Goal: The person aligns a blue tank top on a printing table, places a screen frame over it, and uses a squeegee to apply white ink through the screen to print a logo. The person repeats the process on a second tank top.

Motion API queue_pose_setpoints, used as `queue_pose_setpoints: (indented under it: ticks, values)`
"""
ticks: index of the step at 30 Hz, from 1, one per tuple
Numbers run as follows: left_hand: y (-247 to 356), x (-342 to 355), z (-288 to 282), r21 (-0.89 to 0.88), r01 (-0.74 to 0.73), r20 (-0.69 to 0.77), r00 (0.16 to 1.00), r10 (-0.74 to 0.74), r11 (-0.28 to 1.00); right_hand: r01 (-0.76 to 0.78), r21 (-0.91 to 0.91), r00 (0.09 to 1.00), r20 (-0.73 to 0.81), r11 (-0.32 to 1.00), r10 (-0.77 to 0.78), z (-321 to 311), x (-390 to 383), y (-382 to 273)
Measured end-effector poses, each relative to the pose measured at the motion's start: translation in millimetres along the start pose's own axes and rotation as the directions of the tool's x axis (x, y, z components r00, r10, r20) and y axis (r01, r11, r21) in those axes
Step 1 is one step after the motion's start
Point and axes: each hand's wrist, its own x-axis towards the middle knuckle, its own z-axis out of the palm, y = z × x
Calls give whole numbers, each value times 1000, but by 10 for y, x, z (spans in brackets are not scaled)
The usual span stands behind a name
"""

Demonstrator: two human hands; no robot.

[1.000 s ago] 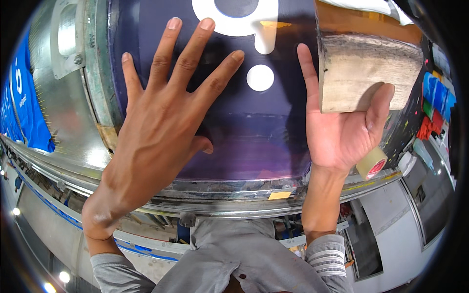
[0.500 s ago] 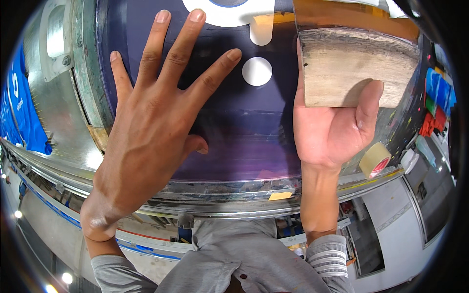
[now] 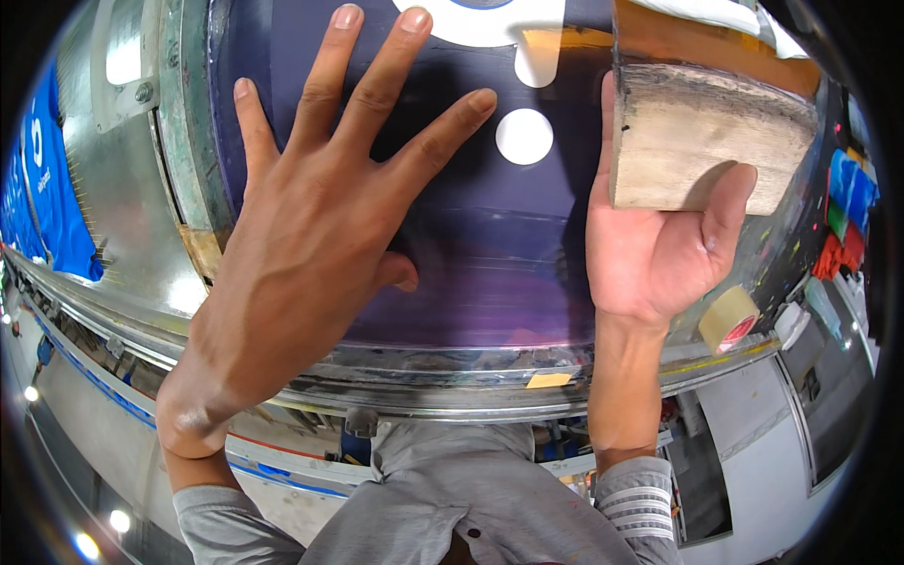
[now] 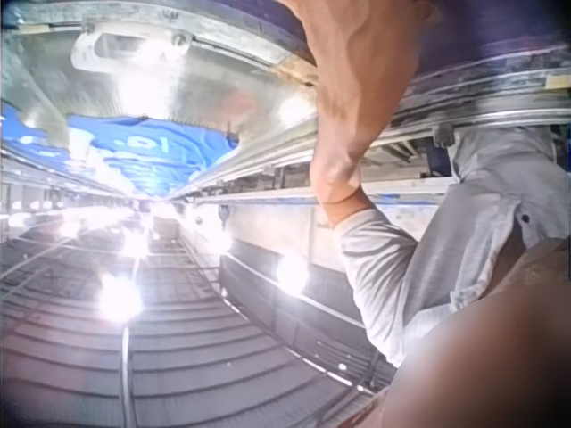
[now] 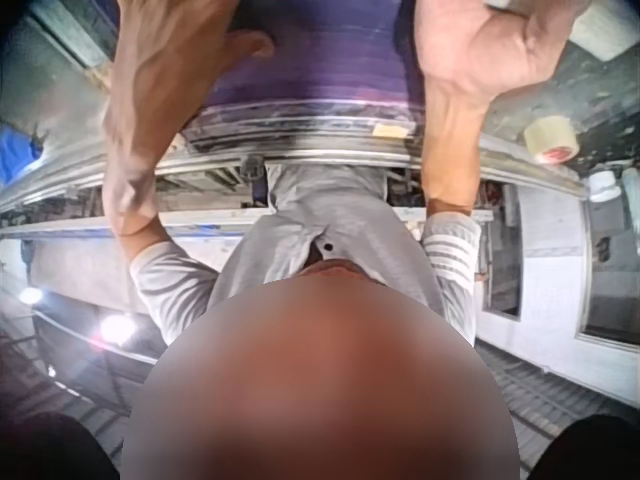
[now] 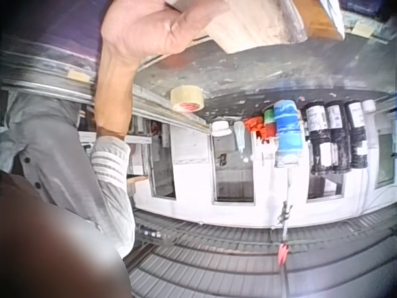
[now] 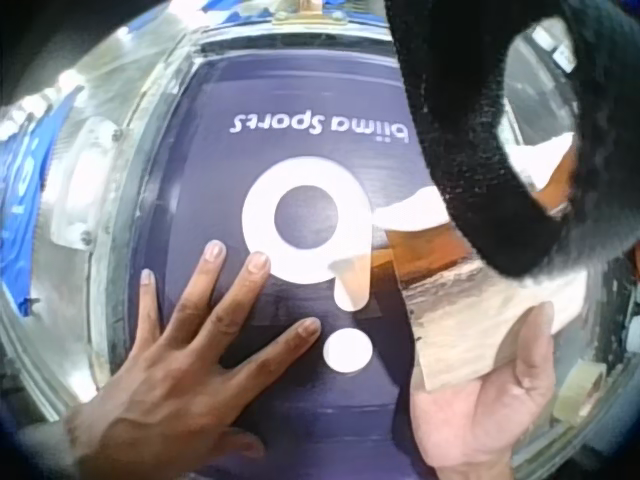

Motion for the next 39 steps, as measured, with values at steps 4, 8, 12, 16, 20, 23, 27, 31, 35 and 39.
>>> queue_pose_setpoints:
  ticks: [4,8,12,16,20,23,27,31,35,39]
  values:
    - [-21,-19,145,41,-17,-124,992,22,999,-10,12,1000,-23,1000,10,23,-5,-3]
    - [-33,-28,168,31,-23,-133,991,27,999,-10,103,1000,-26,995,12,37,-11,-2]
    - [-35,-29,161,26,-22,-130,991,25,999,9,124,999,-44,992,-4,38,-2,5]
    - [-29,-28,166,39,-24,-132,991,29,999,-5,128,999,-34,992,10,24,-4,-5]
    - [-20,-24,150,41,-16,-126,992,21,999,-32,51,999,-4,998,32,5,-11,-10]
    - [-20,-19,153,45,-13,-130,991,18,999,-27,19,1000,0,999,27,6,-16,-2]
    - [-14,-22,158,37,-8,-126,992,12,999,-5,1,1000,-13,1000,5,2,-6,9]
    - [-16,-21,165,28,-10,-125,992,13,1000,-4,15,1000,4,1000,4,1,-1,6]
    - [-17,-9,129,88,-12,-73,997,19,996,-12,25,1000,1,1000,12,8,-11,6]
    - [-12,-9,91,21,-11,-74,997,12,1000,-1,14,1000,2,1000,1,-12,-11,11]
